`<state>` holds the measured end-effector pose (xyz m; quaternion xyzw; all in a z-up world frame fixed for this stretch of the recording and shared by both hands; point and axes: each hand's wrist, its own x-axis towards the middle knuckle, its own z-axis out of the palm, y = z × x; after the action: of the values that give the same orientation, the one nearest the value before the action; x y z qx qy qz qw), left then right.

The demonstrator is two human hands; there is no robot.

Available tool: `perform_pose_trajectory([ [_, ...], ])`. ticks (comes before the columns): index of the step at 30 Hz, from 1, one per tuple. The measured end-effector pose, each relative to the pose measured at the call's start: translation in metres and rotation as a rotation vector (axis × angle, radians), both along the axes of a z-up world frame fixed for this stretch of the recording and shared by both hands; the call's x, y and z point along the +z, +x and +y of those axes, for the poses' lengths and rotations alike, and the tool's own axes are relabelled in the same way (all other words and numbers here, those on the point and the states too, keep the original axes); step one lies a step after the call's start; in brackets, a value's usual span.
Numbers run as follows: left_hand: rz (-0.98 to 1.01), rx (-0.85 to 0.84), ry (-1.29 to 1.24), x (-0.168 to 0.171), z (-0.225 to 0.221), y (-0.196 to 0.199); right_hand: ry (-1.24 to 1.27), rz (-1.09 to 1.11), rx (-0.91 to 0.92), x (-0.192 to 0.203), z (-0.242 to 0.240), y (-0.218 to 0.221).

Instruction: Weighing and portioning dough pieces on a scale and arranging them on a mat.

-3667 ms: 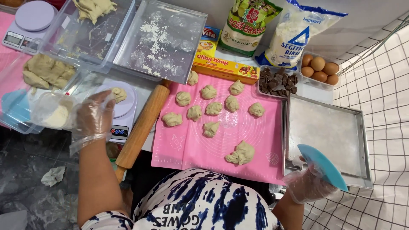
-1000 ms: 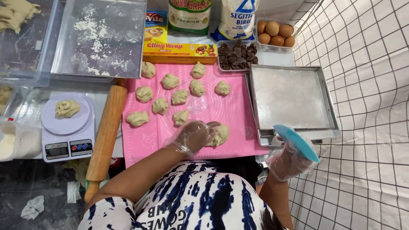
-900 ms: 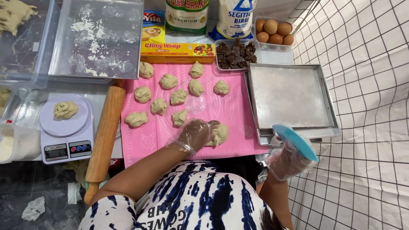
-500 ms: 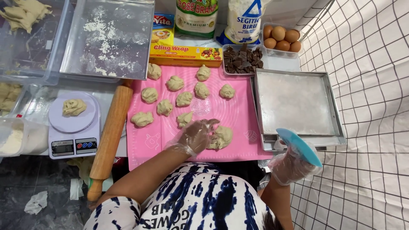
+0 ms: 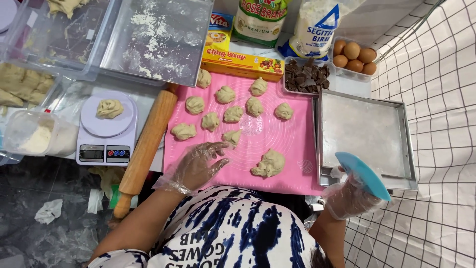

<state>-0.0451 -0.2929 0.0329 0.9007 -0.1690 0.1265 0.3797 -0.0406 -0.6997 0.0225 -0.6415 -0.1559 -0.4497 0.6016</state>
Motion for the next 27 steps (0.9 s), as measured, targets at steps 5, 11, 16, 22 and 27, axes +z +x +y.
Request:
perform_pose_trajectory([
  [5, -0.301, 0.431, 0.509, -0.018, 0.019, 0.0, 0.113, 0.06, -0.05, 0.003, 0.007, 0.0],
  [11, -0.27, 0.741, 0.378, -0.039, 0.203, 0.022, 0.072, 0.091, -0.103, 0.009, 0.006, 0.0],
  [16, 0.409, 0.856, 0.409, -0.038, 0.25, 0.035, -0.262, 0.053, -0.205, -0.001, -0.007, -0.003],
  [22, 0.253, 0.863, 0.289, -0.134, 0.309, 0.046, -0.421, -0.045, -0.394, 0.025, 0.018, -0.003],
  [27, 0.429, 1.039, 0.255, -0.101, 0.288, 0.038, -0.221, 0.058, -0.422, 0.019, 0.018, -0.004],
])
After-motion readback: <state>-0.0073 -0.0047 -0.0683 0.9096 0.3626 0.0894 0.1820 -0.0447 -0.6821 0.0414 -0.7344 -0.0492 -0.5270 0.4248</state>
